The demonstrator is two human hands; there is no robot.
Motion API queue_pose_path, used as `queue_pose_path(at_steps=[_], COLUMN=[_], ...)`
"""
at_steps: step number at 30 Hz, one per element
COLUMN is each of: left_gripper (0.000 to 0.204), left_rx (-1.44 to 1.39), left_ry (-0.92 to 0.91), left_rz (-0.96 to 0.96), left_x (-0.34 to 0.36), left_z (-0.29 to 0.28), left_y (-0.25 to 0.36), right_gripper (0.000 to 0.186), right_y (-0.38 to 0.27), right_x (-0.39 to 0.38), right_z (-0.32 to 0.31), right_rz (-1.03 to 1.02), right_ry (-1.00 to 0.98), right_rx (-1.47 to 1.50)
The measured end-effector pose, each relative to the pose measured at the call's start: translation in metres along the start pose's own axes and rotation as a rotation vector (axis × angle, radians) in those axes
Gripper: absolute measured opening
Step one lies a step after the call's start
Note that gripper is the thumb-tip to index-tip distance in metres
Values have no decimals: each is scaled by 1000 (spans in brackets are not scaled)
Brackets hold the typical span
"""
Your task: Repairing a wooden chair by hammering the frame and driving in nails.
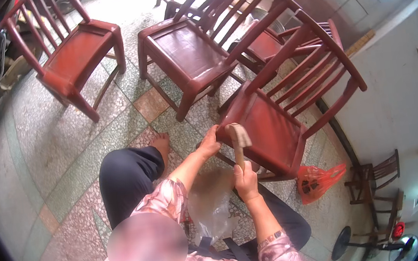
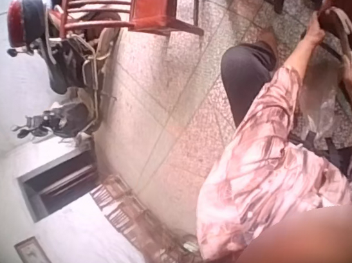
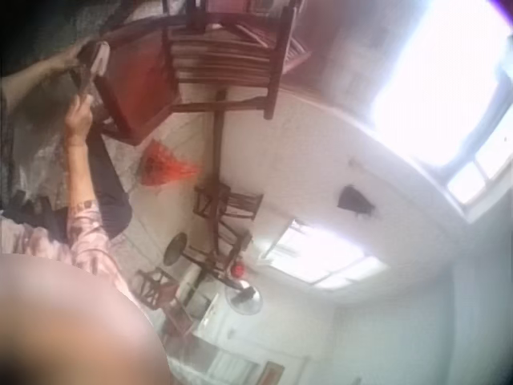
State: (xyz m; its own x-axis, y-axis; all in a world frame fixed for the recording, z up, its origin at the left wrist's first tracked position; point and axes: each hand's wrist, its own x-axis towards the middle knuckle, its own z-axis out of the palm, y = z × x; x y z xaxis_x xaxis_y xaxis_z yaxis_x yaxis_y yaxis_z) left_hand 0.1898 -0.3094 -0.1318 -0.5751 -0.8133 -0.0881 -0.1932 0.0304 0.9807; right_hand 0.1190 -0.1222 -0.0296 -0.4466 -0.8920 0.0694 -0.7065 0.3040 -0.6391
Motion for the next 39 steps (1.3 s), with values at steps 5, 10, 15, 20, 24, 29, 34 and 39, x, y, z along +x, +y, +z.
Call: queue_pose_path(at_steps=[5, 10, 15, 20, 24, 29, 34, 39], left_gripper=[74, 75, 64, 65, 66, 64, 61, 59], left_rx=[-45, -12, -36, -50, -40, -84, -87, -103], left_ry=[-84, -54, -14, -35, -35, -16, -20, -22], left_rz=[-25, -15, -4, 14, -12, 21, 35, 44], left_x=[-12, -9, -10, -7, -6, -5, -2, -7], left_z=[-3, 0, 6, 9, 10, 11, 10, 7], left_y=[12, -2, -4, -9, -14, -15, -26, -14], right_gripper=[30, 32, 30, 29, 30, 33, 26, 44], right_y=[-22, -43, -96, -24, -31, -39, -64, -61], right_x=[-25, -18, -13, 0, -7, -26, -20, -10], right_z=[-23, -31, -66, -18, -12, -28, -48, -59], right_rz=[-39, 48, -267, -13, 38, -5, 74, -273], right_ry=[94, 9, 238, 19, -34, 102, 66, 236], right_rx=[257, 214, 728, -105, -15, 292, 540, 802])
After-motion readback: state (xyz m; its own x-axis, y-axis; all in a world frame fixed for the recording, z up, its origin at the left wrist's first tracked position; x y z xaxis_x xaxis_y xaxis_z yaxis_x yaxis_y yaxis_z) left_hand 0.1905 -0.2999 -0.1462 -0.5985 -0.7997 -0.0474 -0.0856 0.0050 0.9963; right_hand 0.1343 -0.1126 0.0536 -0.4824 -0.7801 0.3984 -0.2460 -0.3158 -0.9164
